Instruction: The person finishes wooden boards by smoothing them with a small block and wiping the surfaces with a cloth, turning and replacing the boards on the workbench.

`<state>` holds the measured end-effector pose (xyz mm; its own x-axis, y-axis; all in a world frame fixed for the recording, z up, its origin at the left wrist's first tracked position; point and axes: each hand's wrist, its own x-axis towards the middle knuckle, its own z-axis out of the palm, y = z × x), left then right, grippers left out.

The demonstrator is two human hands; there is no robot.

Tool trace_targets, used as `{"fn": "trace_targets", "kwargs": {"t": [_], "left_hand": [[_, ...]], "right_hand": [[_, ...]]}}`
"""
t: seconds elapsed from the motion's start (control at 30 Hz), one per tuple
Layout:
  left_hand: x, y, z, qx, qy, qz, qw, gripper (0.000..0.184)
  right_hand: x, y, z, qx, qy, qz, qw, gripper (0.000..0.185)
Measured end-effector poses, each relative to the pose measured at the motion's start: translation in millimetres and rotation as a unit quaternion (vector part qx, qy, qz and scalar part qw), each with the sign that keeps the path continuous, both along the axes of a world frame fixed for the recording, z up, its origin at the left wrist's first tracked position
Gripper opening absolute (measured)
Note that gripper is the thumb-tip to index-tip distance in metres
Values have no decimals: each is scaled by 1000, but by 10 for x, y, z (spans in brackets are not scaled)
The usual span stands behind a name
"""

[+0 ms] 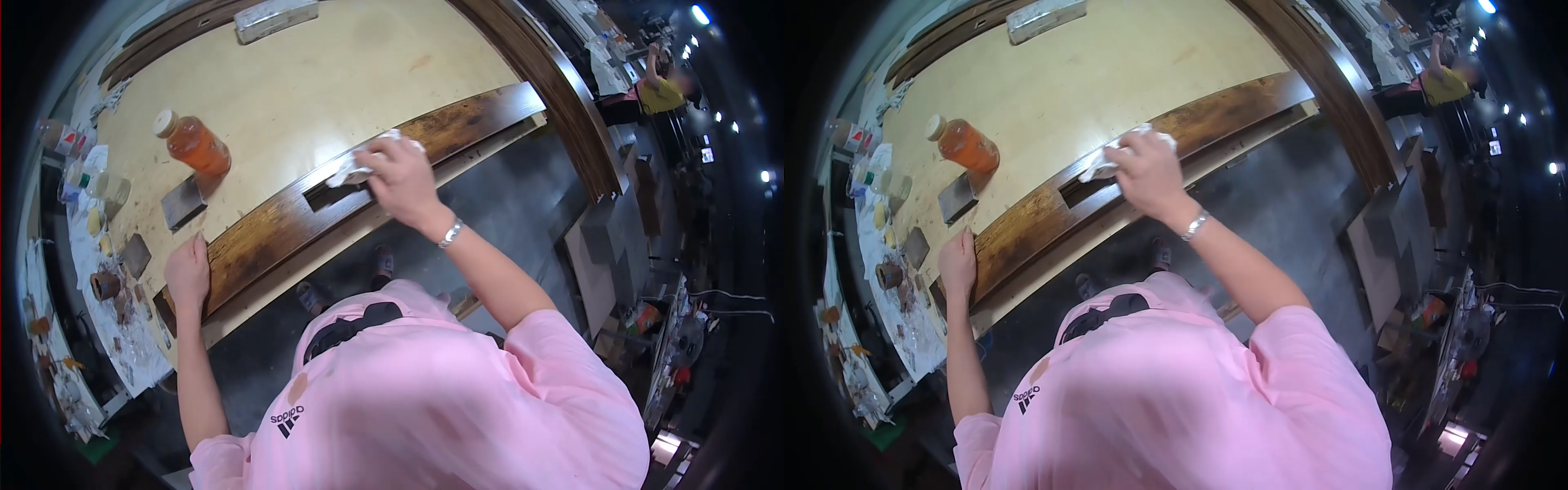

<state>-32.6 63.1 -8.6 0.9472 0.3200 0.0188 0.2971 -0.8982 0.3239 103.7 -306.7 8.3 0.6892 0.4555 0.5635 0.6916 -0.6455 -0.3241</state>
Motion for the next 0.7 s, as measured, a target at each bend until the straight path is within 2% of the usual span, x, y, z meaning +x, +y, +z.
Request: {"fn": "trace_targets", "kwargs": {"t": [0.03,0.13,0.2,0.27,0.33,0.37,0.4,0.47,0.57,0.6,0.63,0.67,0.7], "left_hand": [[10,5,-7,2,0,-6,1000,43],[20,33,-17,10,0,-22,1000,45],[3,56,-33,20,-1,-29,999,45],[-6,78,-43,22,11,-28,999,45],[-3,99,-56,22,16,-34,999,44],[-30,139,-71,24,19,-42,999,43],[-74,178,-85,27,25,-50,998,43],[-173,266,-110,19,14,-59,998,42],[-214,327,-111,25,4,-60,998,42],[-212,331,-119,25,0,-63,998,41],[-212,341,-129,26,-2,-67,997,41],[-222,351,-138,26,-4,-72,997,41],[-238,363,-141,33,-3,-72,997,41]], "right_hand": [[24,23,-28,-34,34,1,999,21],[452,-566,-267,-135,-58,-133,980,24],[735,-1203,-207,-165,26,-302,939,25],[886,-1590,-133,-113,114,-353,922,25],[761,-1177,23,-84,6,-256,963,23],[566,-728,32,49,88,-259,961,18],[420,-460,33,-74,5,-95,993,23],[25,27,-81,-90,88,73,989,32],[175,-385,-110,-150,-26,-49,987,32],[438,-704,-224,-147,-26,-99,984,31],[614,-971,-59,-199,56,-180,962,32],[835,-1281,-88,-147,79,-240,956,28],[877,-1277,-48,-154,85,-244,954,28]]}}
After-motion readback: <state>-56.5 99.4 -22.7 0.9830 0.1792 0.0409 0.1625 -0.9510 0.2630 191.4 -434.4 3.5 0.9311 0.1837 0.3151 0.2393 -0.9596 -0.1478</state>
